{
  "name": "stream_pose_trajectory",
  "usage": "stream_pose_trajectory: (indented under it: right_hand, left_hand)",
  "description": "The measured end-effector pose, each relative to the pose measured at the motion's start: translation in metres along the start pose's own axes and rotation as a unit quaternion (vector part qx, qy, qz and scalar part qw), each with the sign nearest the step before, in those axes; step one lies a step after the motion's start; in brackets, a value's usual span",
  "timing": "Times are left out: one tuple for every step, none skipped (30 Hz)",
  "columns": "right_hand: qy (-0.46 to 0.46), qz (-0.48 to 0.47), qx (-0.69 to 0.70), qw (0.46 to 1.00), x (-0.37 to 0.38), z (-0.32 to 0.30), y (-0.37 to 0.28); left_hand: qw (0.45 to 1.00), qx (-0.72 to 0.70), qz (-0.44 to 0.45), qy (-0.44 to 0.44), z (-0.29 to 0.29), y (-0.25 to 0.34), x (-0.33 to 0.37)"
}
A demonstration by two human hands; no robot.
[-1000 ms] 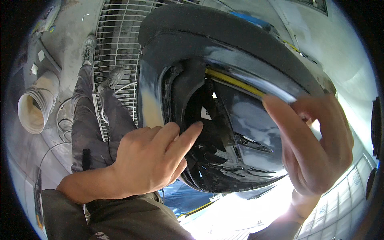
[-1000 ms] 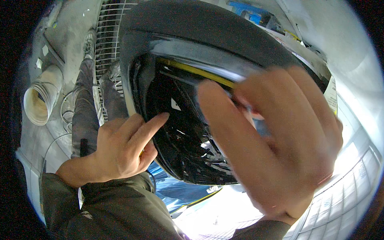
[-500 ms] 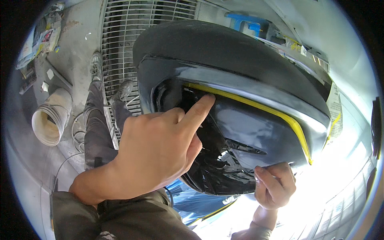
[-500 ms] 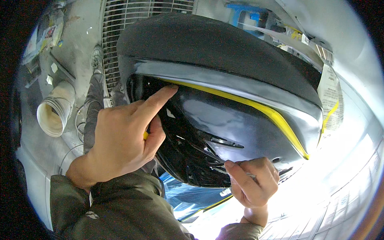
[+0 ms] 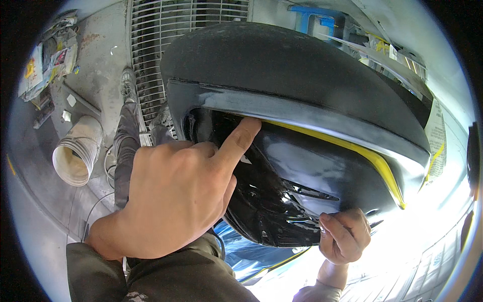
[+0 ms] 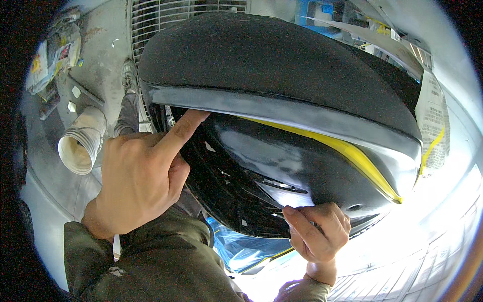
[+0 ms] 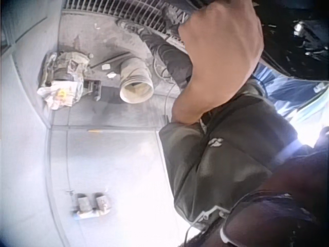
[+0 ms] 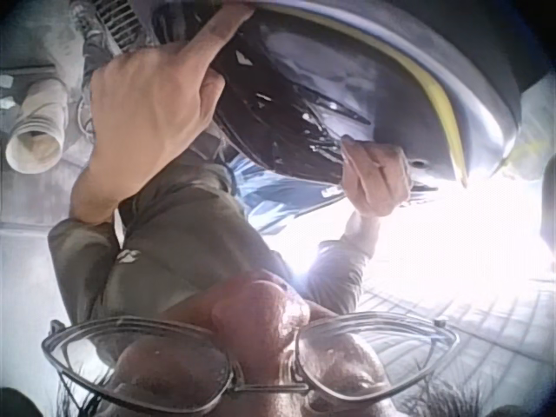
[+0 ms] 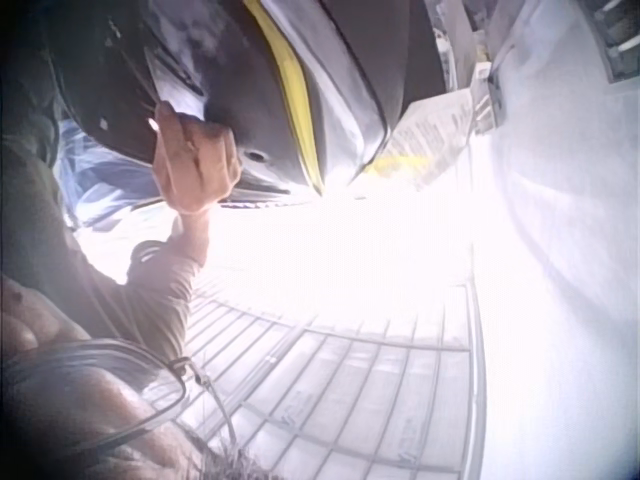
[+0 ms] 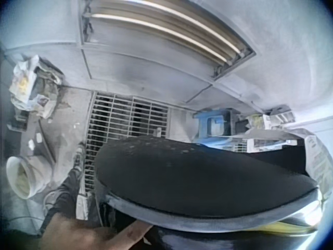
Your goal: The person applies yellow masking tape along the edges of a car bumper and secures newspaper over the taped areas to protect them. The person uses a utility knife to trim excess tape and smooths the tape edges with fingers.
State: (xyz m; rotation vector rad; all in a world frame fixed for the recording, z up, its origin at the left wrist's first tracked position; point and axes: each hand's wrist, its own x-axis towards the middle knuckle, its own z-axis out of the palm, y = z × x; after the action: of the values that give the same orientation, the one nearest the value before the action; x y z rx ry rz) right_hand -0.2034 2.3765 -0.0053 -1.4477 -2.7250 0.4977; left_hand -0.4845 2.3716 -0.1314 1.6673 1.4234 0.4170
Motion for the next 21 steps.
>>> stream_pose_trajectory:
  right_hand:
    - [0.000,0.002,0.000,1.000,0.000,0.000,0.000]
    - [0.002,0.001,0.000,1.000,0.000,0.000,0.001]
    - [0.005,0.002,-0.001,1.000,-0.001,0.001,0.001]
    - [0.007,0.003,-0.001,1.000,-0.001,0.001,0.001]
    - [0.009,0.006,-0.004,1.000,-0.001,0.001,0.001]
    - [0.011,0.008,-0.006,1.000,-0.001,0.001,0.001]
    - [0.013,0.011,-0.008,1.000,-0.001,0.001,0.001]
    - [0.012,0.013,-0.010,1.000,-0.001,0.002,0.000]
    - [0.012,0.015,-0.012,1.000,0.000,0.002,0.000]
    - [0.010,0.018,-0.015,1.000,0.000,0.002,-0.001]
    - [0.012,0.021,-0.014,1.000,0.000,0.003,-0.002]
    - [0.013,0.023,-0.014,1.000,0.001,0.003,-0.002]
    - [0.013,0.025,-0.014,1.000,0.001,0.003,-0.002]
    - [0.013,0.024,-0.016,1.000,0.001,0.003,-0.002]
    - [0.014,0.023,-0.017,0.999,0.001,0.003,-0.002]
    - [0.014,0.023,-0.019,0.999,0.002,0.003,-0.002]
    - [0.014,0.023,-0.018,0.999,0.002,0.003,-0.002]
    - [0.013,0.023,-0.017,1.000,0.002,0.003,-0.002]
    - [0.012,0.023,-0.017,1.000,0.002,0.003,-0.002]
    - [0.013,0.021,-0.015,1.000,0.002,0.003,-0.002]
    - [0.013,0.020,-0.015,1.000,0.003,0.003,-0.002]
  left_hand:
    - [1.000,0.005,0.003,0.006,0.001,0.001,0.000]
    - [1.000,0.005,0.002,0.015,0.001,0.000,0.000]
    - [1.000,0.017,0.006,0.017,0.001,-0.001,-0.001]
    - [0.999,0.025,0.008,0.021,0.002,-0.002,-0.001]
    - [0.999,0.024,0.005,0.026,0.002,-0.004,-0.002]
    - [0.999,0.023,0.014,0.038,0.003,-0.007,-0.002]
    - [0.998,0.014,0.017,0.052,0.004,-0.010,-0.001]
    - [0.998,0.003,0.015,0.061,0.004,-0.013,-0.001]
    - [0.997,-0.012,0.027,0.067,0.005,-0.015,0.000]
    - [0.997,-0.029,0.033,0.069,0.005,-0.017,0.000]
    - [0.995,-0.050,0.035,0.072,0.005,-0.018,0.000]
    - [0.996,-0.059,0.036,0.062,0.005,-0.019,0.001]
    - [0.995,-0.074,0.033,0.052,0.005,-0.019,0.001]
    - [0.995,-0.091,0.027,0.040,0.005,-0.019,0.002]
    - [0.995,-0.089,0.033,0.035,0.004,-0.020,0.003]
    - [0.995,-0.091,0.035,0.026,0.003,-0.020,0.003]
    - [0.995,-0.093,0.032,0.017,0.001,-0.020,0.004]
    - [0.995,-0.095,0.028,0.005,-0.001,-0.021,0.005]
    - [0.995,-0.097,0.019,-0.008,-0.003,-0.020,0.006]
    - [0.995,-0.100,0.011,-0.021,-0.005,-0.020,0.006]
    - [0.994,-0.099,0.013,-0.033,-0.008,-0.020,0.008]
